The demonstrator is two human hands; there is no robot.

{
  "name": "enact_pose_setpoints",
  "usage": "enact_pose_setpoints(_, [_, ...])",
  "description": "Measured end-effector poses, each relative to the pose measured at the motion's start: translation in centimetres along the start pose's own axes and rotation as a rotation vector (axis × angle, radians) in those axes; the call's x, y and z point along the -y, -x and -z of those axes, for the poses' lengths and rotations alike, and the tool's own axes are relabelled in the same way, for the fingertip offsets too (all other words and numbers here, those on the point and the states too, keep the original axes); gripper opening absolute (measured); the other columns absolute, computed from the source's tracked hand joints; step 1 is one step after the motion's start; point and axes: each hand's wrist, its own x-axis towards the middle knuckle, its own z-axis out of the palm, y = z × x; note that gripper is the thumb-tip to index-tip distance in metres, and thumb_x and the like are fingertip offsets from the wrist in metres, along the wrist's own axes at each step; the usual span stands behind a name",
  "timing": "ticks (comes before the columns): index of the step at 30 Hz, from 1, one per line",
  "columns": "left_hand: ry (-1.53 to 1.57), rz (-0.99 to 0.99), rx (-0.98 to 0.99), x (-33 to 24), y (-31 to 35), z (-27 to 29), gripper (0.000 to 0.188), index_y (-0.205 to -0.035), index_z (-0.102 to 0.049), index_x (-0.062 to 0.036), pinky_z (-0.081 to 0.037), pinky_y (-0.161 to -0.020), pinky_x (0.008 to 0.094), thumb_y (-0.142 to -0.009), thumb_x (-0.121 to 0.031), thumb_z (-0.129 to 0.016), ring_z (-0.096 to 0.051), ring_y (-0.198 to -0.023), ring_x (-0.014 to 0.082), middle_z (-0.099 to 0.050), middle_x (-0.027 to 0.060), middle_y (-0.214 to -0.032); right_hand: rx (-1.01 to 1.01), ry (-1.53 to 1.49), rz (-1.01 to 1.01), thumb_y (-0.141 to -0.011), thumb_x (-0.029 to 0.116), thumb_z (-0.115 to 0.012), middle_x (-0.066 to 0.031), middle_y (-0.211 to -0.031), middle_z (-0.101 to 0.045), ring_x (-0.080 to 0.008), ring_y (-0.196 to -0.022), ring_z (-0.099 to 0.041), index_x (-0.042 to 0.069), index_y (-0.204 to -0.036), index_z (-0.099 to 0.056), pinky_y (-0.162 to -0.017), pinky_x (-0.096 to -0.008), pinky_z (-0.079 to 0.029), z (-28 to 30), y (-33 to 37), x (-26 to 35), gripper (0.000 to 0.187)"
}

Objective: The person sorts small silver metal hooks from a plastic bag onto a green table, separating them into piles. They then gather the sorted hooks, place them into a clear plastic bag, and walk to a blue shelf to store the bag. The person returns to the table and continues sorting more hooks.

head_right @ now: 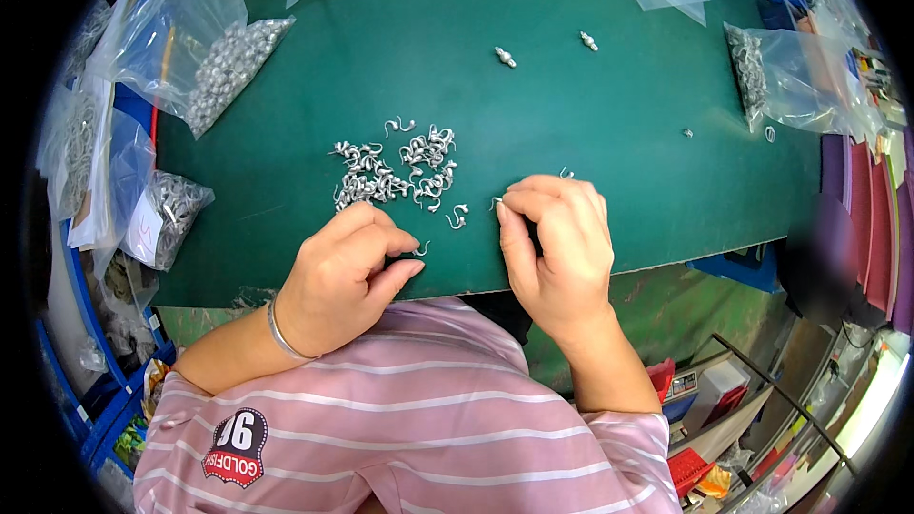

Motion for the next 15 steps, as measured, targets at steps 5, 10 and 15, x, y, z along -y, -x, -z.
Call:
enact_pose_setpoints(5, [0.147,0.068,-0.023,-0.3,-0.1,0.1,0.021,-0.092,-0.067,0.0,-0.048,-0.053,0.0253,-0.075,0.006,-0.075,-0.059,-0.062,0.013,-0.062,0.0078,-0.082,-0.058,-0.33,-0.079,-0.074,-0.012,-0.074,-0.0135,-0.084,-0.069,-0.0234,-0.073,-0.067,0.001,-0.088,-0.057,-0.066,-0.0306,-0.053,-0.5,1.0,1.2,0.026])
enact_pose_setpoints(10, [0.365,0.165,-0.022,-0.8,-0.2,-0.3,0.018,-0.096,-0.067,0.0006,-0.052,-0.057,0.0203,-0.079,0.006,-0.073,-0.065,-0.071,0.0097,-0.065,0.0078,-0.086,-0.014,-0.458,-0.054,-0.073,-0.013,-0.076,-0.0168,-0.087,-0.07,-0.024,-0.075,-0.068,0.004,-0.091,-0.048,-0.064,-0.0312,-0.054,-1.1,1.8,2.3,0.037])
enact_pose_setpoints(15, [0.629,0.424,0.153,-1.1,-0.2,0.2,0.009,-0.097,-0.067,0.0027,-0.054,-0.059,0.0213,-0.088,0.001,-0.067,-0.066,-0.069,0.0106,-0.067,0.0079,-0.086,-0.013,-0.444,-0.005,-0.071,-0.014,-0.076,-0.017,-0.087,-0.07,-0.0241,-0.075,-0.068,0.004,-0.09,-0.047,-0.063,-0.0314,-0.054,-1.4,1.9,2.9,0.038])
